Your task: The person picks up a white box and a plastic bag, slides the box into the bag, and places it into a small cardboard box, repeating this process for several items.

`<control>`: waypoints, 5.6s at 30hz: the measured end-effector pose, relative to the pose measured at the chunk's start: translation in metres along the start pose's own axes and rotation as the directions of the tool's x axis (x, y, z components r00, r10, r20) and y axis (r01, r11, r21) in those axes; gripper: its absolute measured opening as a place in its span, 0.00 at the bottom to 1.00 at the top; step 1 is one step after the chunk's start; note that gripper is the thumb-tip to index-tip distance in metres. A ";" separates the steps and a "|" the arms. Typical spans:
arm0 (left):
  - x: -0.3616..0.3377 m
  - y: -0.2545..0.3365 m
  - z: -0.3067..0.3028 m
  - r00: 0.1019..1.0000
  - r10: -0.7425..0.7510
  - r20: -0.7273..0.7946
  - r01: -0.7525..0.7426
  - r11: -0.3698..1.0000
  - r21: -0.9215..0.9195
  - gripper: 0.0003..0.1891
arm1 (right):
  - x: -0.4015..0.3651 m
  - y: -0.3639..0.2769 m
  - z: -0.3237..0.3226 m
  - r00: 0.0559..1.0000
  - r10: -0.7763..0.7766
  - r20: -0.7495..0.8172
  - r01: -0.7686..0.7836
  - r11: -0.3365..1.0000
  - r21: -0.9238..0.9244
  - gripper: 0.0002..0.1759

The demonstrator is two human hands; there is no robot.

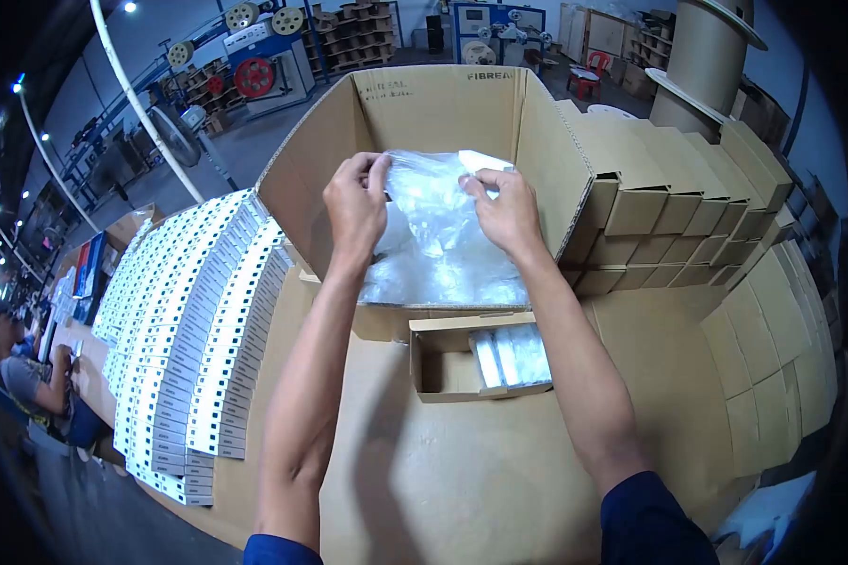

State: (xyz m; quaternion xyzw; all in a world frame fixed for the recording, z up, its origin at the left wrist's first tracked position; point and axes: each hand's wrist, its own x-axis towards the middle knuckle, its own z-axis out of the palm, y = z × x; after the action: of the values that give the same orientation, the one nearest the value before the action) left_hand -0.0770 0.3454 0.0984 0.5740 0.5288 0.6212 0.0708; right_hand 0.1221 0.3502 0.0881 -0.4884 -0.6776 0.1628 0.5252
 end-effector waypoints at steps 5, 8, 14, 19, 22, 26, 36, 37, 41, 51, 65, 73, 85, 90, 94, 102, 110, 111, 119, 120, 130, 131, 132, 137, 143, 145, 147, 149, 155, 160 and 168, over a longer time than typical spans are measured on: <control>0.010 -0.005 0.006 0.942 0.335 0.028 -0.331 0.908 0.257 0.09 | 0.002 0.023 0.009 0.991 -0.134 -0.021 0.124 0.955 -0.269 0.14; 0.016 -0.002 0.007 0.954 0.245 0.172 -0.259 0.964 0.060 0.09 | -0.002 0.019 0.005 0.949 -0.311 -0.059 0.282 0.916 -0.285 0.15; 0.006 0.011 0.000 0.980 -0.050 0.192 0.088 0.976 -0.199 0.18 | 0.000 -0.003 -0.003 0.977 -0.201 -0.078 0.201 0.980 -0.007 0.15; -0.066 0.033 -0.013 0.991 -0.113 0.072 0.116 0.993 -0.034 0.25 | -0.059 -0.044 -0.011 0.964 -0.237 -0.122 0.246 0.967 0.063 0.13; -0.116 0.058 -0.039 0.986 -0.161 0.034 0.164 0.971 -0.172 0.12 | -0.119 -0.063 -0.026 0.990 -0.131 -0.050 0.138 0.972 0.189 0.12; -0.205 0.085 -0.077 0.976 -0.213 0.045 0.209 0.858 -0.470 0.10 | -0.194 -0.066 -0.058 0.952 0.189 0.242 -0.276 0.871 0.406 0.12; -0.333 0.099 -0.127 0.906 -0.424 0.002 0.346 0.738 -0.579 0.12 | -0.324 -0.081 -0.070 0.883 0.286 0.372 -0.468 0.595 0.654 0.15; -0.338 0.095 -0.129 0.907 -0.422 0.009 0.354 0.748 -0.562 0.12 | -0.333 -0.078 -0.073 0.877 0.224 0.425 -0.445 0.713 0.542 0.15; -0.329 0.090 -0.153 0.855 -0.509 0.099 0.422 0.573 -0.703 0.13 | -0.354 -0.082 -0.076 0.850 0.246 0.467 -0.421 0.850 0.318 0.11; -0.290 0.132 -0.204 0.951 0.241 0.195 -0.272 0.950 0.153 0.17 | -0.356 -0.090 -0.088 0.932 0.156 0.328 -0.228 0.954 0.194 0.11; -0.305 0.092 -0.174 0.976 -0.074 -0.205 0.004 0.947 -0.321 0.18 | -0.360 -0.091 -0.089 0.905 0.263 0.335 -0.340 0.919 0.197 0.10; -0.359 0.092 -0.162 0.819 -0.463 0.338 0.573 0.691 -0.441 0.15 | -0.366 -0.079 -0.070 0.943 0.211 0.257 -0.285 0.910 0.302 0.12; -0.352 0.078 -0.191 0.904 -0.304 0.300 0.424 0.724 -0.544 0.30 | -0.378 -0.070 -0.065 0.952 0.287 0.110 -0.304 0.824 0.478 0.09; -0.336 0.081 -0.184 0.829 -0.268 0.491 0.463 0.822 -0.333 0.41 | -0.376 -0.077 -0.071 0.941 0.254 0.222 -0.327 0.848 0.417 0.08; -0.342 0.071 -0.176 0.774 -0.375 0.511 0.554 0.792 -0.258 0.28 | -0.378 -0.076 -0.074 0.940 0.153 0.305 -0.293 0.820 0.492 0.11; -0.356 0.076 -0.175 0.776 -0.338 0.532 0.485 0.859 -0.162 0.26 | -0.307 -0.083 -0.101 0.998 0.059 0.001 -0.043 0.711 0.702 0.28; -0.358 0.072 -0.171 0.755 -0.347 0.556 0.467 0.880 -0.086 0.24 | -0.308 -0.101 -0.084 0.984 -0.065 0.165 -0.079 0.670 0.738 0.19; -0.359 0.070 -0.172 0.747 -0.360 0.558 0.479 0.875 -0.077 0.24 | -0.309 -0.098 -0.084 0.980 -0.069 0.189 -0.096 0.666 0.740 0.18; -0.356 0.085 -0.173 0.717 -0.392 0.576 0.548 0.828 -0.119 0.26 | -0.313 -0.083 -0.086 0.949 0.053 0.312 -0.254 0.717 0.650 0.16; -0.356 0.087 -0.173 0.705 -0.403 0.583 0.558 0.823 -0.106 0.27 | -0.313 -0.083 -0.083 0.950 0.062 0.306 -0.247 0.748 0.616 0.15; -0.396 0.066 -0.158 0.710 -0.533 0.461 0.704 0.519 -0.484 0.19 | -0.321 -0.067 -0.068 0.874 0.238 0.424 -0.473 0.614 0.631 0.14; -0.399 0.063 -0.160 0.704 -0.540 0.461 0.709 0.513 -0.483 0.20 | -0.327 -0.061 -0.074 0.849 0.244 0.469 -0.516 0.571 0.639 0.17; -0.399 0.062 -0.160 0.724 -0.533 0.439 0.689 0.522 -0.502 0.20 | -0.335 -0.053 -0.078 0.807 0.272 0.524 -0.584 0.501 0.638 0.17; -0.403 0.052 -0.170 0.746 -0.470 0.472 0.662 0.602 -0.447 0.21 | -0.390 -0.032 -0.070 0.708 0.322 0.628 -0.690 0.126 0.713 0.12; -0.403 0.056 -0.172 0.740 -0.453 0.497 0.652 0.664 -0.365 0.27 | -0.394 -0.030 -0.069 0.709 0.342 0.616 -0.679 0.096 0.728 0.08; -0.399 0.061 -0.170 0.759 -0.442 0.478 0.625 0.701 -0.343 0.30 | -0.391 -0.031 -0.070 0.744 0.327 0.583 -0.661 0.231 0.714 0.08; -0.392 0.067 -0.169 0.778 -0.412 0.475 0.602 0.707 -0.371 0.31 | -0.386 -0.036 -0.071 0.773 0.296 0.561 -0.634 0.328 0.700 0.08; -0.393 0.070 -0.168 0.808 -0.394 0.438 0.569 0.716 -0.404 0.32 | -0.380 -0.045 -0.072 0.791 0.266 0.552 -0.612 0.325 0.721 0.09; -0.393 0.067 -0.164 0.780 -0.461 0.424 0.626 0.574 -0.528 0.31 | -0.380 -0.055 -0.060 0.822 0.281 0.495 -0.568 0.353 0.743 0.17; -0.392 0.066 -0.161 0.734 -0.518 0.439 0.665 0.420 -0.617 0.31 | -0.387 -0.060 -0.051 0.862 0.226 0.453 -0.496 0.556 0.667 0.28; -0.389 0.084 -0.156 0.699 -0.541 0.469 0.714 0.487 -0.502 0.27 | -0.390 -0.051 -0.049 0.893 0.202 0.402 -0.435 0.614 0.659 0.19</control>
State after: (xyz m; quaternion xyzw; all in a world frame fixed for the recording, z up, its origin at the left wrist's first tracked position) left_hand -0.0278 -0.0511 -0.0533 0.3483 0.4373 0.6164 0.5545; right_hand 0.1283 -0.0123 -0.0708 -0.3203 -0.5239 0.5815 0.5336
